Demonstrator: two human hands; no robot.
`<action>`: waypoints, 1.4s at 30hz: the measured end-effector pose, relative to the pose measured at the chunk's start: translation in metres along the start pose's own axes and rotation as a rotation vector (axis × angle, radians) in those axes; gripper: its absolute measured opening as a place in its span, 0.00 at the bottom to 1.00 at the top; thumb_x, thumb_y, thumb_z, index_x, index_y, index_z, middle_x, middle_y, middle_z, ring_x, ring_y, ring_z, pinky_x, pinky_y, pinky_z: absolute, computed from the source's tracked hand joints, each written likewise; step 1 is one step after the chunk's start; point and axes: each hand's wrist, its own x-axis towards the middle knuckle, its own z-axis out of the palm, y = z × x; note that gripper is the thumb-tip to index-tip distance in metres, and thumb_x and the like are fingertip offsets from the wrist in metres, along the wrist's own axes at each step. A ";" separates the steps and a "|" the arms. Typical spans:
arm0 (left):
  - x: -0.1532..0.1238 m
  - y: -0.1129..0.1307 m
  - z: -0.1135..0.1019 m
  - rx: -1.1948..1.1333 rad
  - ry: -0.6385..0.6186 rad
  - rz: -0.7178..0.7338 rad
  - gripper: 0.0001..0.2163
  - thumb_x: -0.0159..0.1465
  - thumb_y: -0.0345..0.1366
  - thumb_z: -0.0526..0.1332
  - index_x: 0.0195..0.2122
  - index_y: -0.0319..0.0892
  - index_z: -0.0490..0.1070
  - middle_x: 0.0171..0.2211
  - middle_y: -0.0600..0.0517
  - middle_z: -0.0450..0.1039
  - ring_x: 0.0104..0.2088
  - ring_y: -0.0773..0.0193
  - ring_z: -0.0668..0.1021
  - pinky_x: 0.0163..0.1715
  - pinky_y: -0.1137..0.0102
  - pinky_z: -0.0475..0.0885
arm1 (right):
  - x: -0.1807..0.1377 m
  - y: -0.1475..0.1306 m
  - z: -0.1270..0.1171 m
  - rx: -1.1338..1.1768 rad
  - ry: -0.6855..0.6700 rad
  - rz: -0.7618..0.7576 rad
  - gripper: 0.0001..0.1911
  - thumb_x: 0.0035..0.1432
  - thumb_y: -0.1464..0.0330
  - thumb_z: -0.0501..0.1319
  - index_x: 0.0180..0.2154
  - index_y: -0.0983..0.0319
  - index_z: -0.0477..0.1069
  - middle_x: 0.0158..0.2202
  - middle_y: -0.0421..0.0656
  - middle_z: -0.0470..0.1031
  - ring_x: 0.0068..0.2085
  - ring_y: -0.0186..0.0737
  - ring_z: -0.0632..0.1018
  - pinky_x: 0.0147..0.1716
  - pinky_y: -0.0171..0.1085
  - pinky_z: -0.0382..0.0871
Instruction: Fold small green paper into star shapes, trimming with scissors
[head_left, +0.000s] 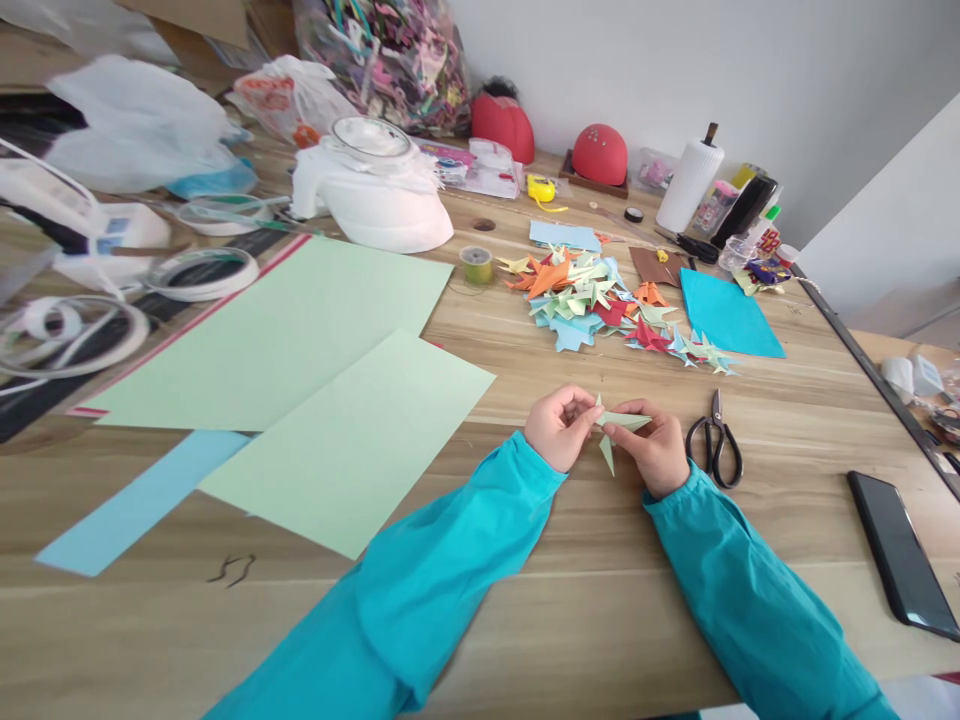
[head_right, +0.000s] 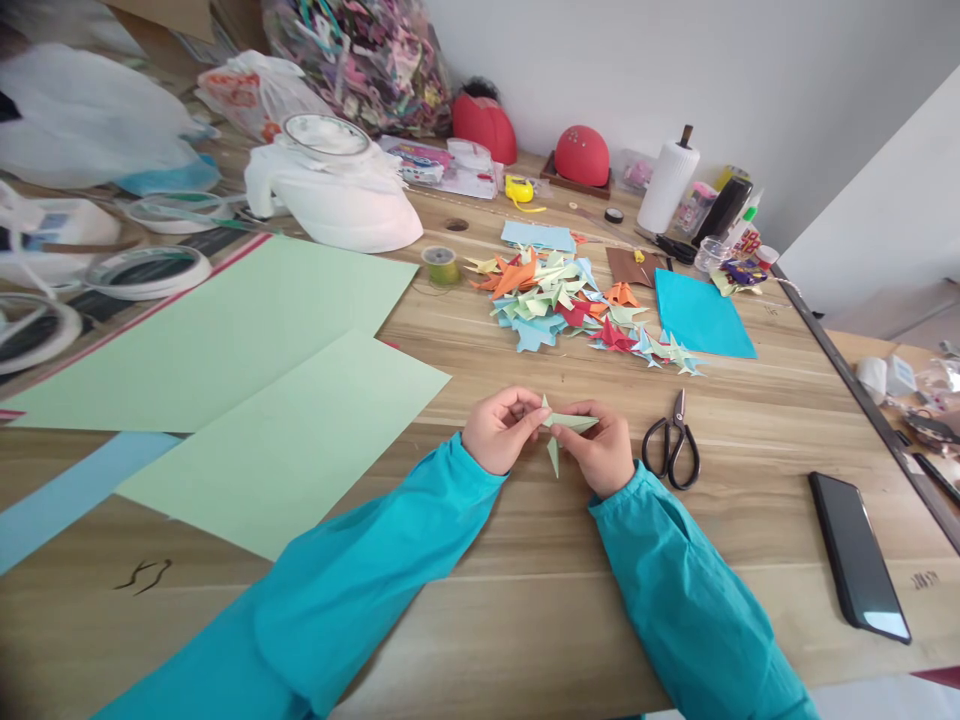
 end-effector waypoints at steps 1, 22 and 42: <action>0.000 0.001 0.000 -0.004 -0.004 -0.010 0.08 0.48 0.36 0.64 0.22 0.38 0.66 0.13 0.58 0.63 0.13 0.74 0.66 0.14 0.78 0.60 | 0.000 -0.001 0.000 -0.008 -0.002 0.000 0.15 0.33 0.66 0.71 0.27 0.63 0.71 0.20 0.37 0.71 0.20 0.31 0.69 0.20 0.31 0.64; 0.000 0.004 -0.002 -0.032 -0.202 -0.124 0.13 0.50 0.44 0.62 0.21 0.38 0.67 0.17 0.54 0.68 0.18 0.71 0.68 0.21 0.75 0.65 | 0.002 0.005 -0.004 0.136 -0.002 0.025 0.13 0.42 0.64 0.67 0.32 0.62 0.72 0.22 0.38 0.73 0.21 0.32 0.72 0.20 0.31 0.67; -0.004 0.006 -0.001 -0.008 -0.192 -0.049 0.12 0.53 0.41 0.60 0.21 0.38 0.64 0.16 0.56 0.65 0.18 0.73 0.67 0.20 0.76 0.64 | 0.000 -0.004 0.001 0.001 -0.161 -0.086 0.11 0.41 0.64 0.68 0.24 0.64 0.71 0.21 0.38 0.71 0.25 0.34 0.71 0.26 0.34 0.65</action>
